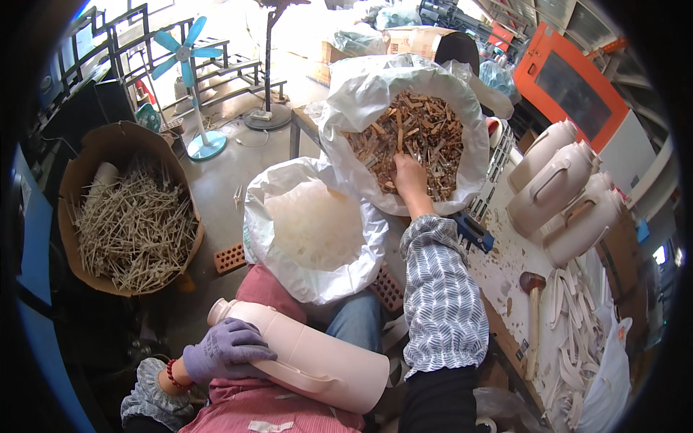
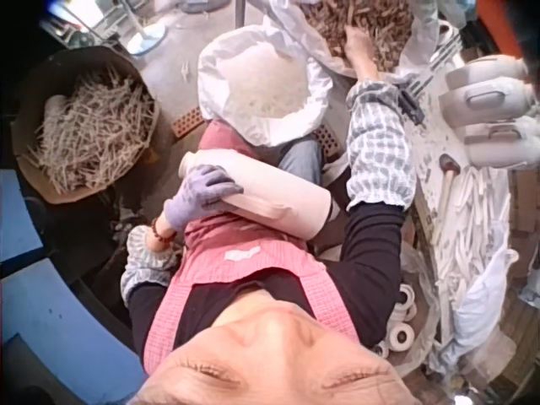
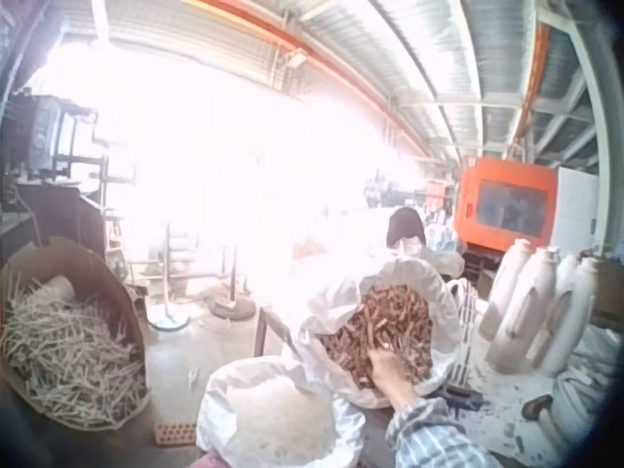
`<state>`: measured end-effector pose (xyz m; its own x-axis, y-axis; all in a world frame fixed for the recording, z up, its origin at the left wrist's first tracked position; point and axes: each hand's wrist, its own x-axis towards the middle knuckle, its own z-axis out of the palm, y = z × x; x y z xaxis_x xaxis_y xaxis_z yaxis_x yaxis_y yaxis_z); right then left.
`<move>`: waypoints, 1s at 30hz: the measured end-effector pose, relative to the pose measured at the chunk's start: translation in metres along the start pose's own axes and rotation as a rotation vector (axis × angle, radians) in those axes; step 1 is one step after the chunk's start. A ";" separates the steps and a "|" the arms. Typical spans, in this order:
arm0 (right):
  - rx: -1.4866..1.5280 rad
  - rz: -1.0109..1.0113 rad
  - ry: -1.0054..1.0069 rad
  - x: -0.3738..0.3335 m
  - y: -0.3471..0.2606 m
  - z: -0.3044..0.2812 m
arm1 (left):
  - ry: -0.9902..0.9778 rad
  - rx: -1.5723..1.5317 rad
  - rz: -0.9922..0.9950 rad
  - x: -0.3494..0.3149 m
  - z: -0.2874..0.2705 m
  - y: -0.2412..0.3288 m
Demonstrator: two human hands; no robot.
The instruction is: The person assembles white thermal flasks by attaching handles, inserting wooden stoppers, and applying labels. They handle each flask one at a time, placing completed units aside on the table.
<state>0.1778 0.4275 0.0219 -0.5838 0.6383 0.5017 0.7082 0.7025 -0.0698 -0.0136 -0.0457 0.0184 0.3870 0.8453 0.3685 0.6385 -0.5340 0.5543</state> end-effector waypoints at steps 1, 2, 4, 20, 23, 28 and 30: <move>-0.017 0.035 0.001 0.004 -0.001 -0.003 | 0.006 0.015 0.000 -0.002 0.001 0.002; -0.035 0.071 0.002 0.008 -0.001 -0.006 | 0.012 0.031 0.000 -0.003 0.001 0.003; -0.135 0.223 0.047 0.010 -0.003 -0.019 | 0.017 0.017 -0.014 -0.007 -0.001 0.006; 0.999 -0.383 -0.208 -0.235 -0.238 -0.109 | 0.242 -0.052 -0.106 -0.006 0.011 0.005; 0.962 -0.397 -0.339 -0.236 -0.240 -0.114 | 0.248 -0.095 -0.167 -0.013 0.011 0.010; 0.951 -0.348 -0.549 -0.237 -0.243 -0.118 | 0.288 -0.182 -0.222 -0.026 0.017 0.011; 1.005 -0.311 -0.693 -0.235 -0.240 -0.123 | 0.296 -0.283 -0.296 -0.029 0.014 0.019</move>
<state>0.1938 0.0704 0.0268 -0.9723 0.2199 0.0793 0.0668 0.5865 -0.8072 -0.0036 -0.0801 0.0073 -0.0149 0.9412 0.3376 0.4714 -0.2911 0.8325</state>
